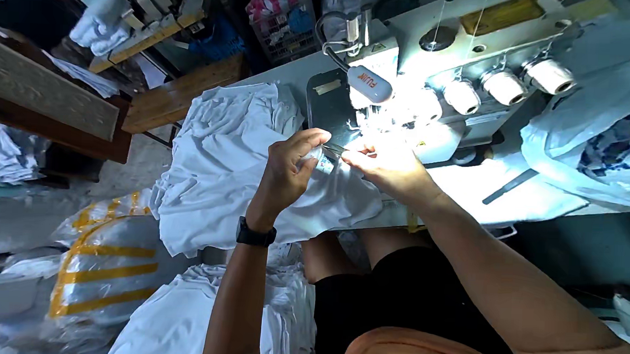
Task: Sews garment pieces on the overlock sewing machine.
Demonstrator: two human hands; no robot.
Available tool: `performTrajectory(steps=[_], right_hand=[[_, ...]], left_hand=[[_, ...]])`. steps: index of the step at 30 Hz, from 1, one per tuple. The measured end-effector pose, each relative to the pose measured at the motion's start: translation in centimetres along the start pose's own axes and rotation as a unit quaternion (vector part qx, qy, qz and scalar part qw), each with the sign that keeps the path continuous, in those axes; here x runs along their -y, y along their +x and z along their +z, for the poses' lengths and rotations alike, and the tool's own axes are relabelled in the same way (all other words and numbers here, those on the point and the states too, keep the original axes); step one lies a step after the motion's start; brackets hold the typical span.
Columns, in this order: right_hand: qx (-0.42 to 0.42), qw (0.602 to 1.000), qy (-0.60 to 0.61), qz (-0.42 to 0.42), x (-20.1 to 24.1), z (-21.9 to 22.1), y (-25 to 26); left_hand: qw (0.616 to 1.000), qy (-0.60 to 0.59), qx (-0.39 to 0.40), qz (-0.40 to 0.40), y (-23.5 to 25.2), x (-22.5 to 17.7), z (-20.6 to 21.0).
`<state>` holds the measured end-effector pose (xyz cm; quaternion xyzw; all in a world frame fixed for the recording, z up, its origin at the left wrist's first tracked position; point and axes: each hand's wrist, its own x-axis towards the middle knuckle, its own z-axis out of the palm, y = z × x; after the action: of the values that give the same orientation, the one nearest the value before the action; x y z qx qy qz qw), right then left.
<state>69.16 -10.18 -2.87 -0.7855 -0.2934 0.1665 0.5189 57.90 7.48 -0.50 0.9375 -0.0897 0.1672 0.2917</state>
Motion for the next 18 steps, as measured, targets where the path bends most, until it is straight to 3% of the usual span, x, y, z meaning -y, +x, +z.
performTrajectory(steps=[5, 8, 9, 13, 15, 18], right_hand=[[0.010, 0.997, 0.053, -0.047, 0.4, 0.6, 1.0], [-0.043, 0.990, 0.056, -0.119, -0.5, 1.0, -0.2], [-0.029, 0.988, 0.054, -0.143, -1.2, 1.6, -0.4], [0.153, 0.970, 0.088, -0.168, -2.7, 4.9, -2.0], [0.174, 0.960, 0.126, -0.180, -1.4, 2.8, -3.2], [0.073, 0.952, 0.219, -0.202, -0.4, -4.5, -1.7]], left_hand=[[0.998, 0.061, 0.003, 0.015, 0.2, -0.5, 0.0], [0.990, 0.137, -0.029, -0.018, -0.2, -1.3, -1.1], [0.987, 0.148, -0.059, -0.033, -0.1, -2.0, -2.1], [0.969, 0.127, -0.207, -0.055, -1.9, -8.1, -9.9], [0.967, 0.110, -0.224, -0.041, -4.6, -11.7, -13.4], [0.978, 0.131, -0.151, -0.063, -9.4, -15.4, -16.1]])
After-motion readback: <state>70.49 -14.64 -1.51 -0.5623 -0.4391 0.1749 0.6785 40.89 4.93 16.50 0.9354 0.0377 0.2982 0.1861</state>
